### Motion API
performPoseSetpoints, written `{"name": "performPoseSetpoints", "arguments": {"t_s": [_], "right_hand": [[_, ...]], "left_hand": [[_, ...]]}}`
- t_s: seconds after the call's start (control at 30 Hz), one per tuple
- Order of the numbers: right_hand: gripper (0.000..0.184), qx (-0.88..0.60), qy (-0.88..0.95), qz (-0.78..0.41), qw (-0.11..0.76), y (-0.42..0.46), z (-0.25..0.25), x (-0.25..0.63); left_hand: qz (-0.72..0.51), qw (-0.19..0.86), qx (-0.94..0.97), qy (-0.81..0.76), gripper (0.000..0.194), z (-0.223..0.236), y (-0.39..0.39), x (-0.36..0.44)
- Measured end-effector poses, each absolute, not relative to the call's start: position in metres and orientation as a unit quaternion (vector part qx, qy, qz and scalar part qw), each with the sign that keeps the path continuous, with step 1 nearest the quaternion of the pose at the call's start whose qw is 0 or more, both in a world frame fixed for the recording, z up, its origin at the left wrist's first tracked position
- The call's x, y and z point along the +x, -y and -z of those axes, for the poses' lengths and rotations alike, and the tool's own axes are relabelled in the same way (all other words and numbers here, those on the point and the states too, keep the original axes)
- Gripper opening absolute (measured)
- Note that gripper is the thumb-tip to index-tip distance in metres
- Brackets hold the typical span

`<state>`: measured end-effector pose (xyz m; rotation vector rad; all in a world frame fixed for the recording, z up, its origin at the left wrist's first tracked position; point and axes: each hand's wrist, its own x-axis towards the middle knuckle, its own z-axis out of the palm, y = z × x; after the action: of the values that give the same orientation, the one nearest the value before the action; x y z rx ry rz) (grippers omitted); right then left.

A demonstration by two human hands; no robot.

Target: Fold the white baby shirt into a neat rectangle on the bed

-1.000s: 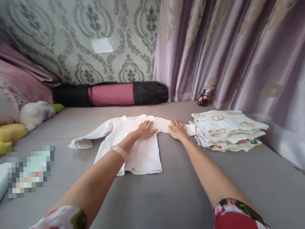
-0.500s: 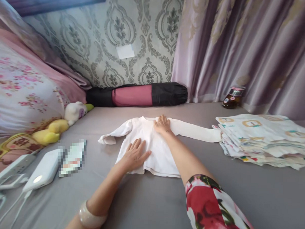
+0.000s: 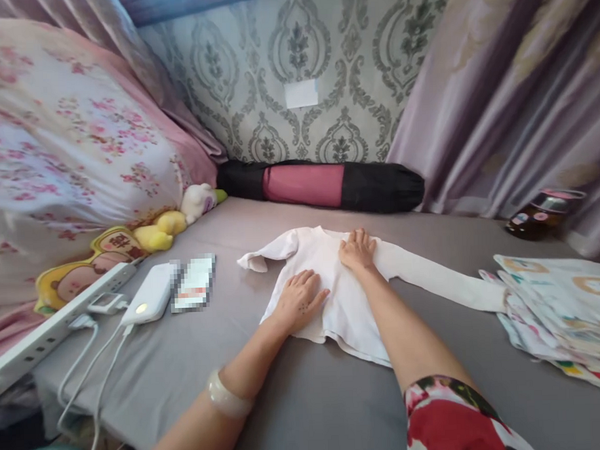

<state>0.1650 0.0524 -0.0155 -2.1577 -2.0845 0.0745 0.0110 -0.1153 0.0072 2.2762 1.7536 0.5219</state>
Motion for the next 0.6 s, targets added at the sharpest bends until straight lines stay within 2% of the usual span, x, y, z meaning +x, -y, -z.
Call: {"name": "performPoseSetpoints", "arguments": {"t_s": [0.1,0.23,0.43,0.6], "right_hand": [[0.058,-0.666,0.742,-0.024,0.072,-0.049,0.011,0.138],[0.059,-0.605,0.79,-0.084,0.062,-0.047,0.008,0.092],[0.062,-0.64,0.756,-0.121,0.063,-0.053,0.012,0.056],[0.062,-0.641,0.76,-0.056,0.09,-0.048,0.021,0.053]], "left_hand": [[-0.254,0.14,0.738,-0.609,0.031,-0.006,0.108,0.006],[-0.367,0.172,0.627,-0.665,0.024,-0.004,0.1,-0.003],[-0.454,0.276,0.431,-0.73,0.017,-0.012,0.091,-0.023],[-0.532,0.319,0.314,-0.719,0.033,-0.009,0.082,-0.032]]}}
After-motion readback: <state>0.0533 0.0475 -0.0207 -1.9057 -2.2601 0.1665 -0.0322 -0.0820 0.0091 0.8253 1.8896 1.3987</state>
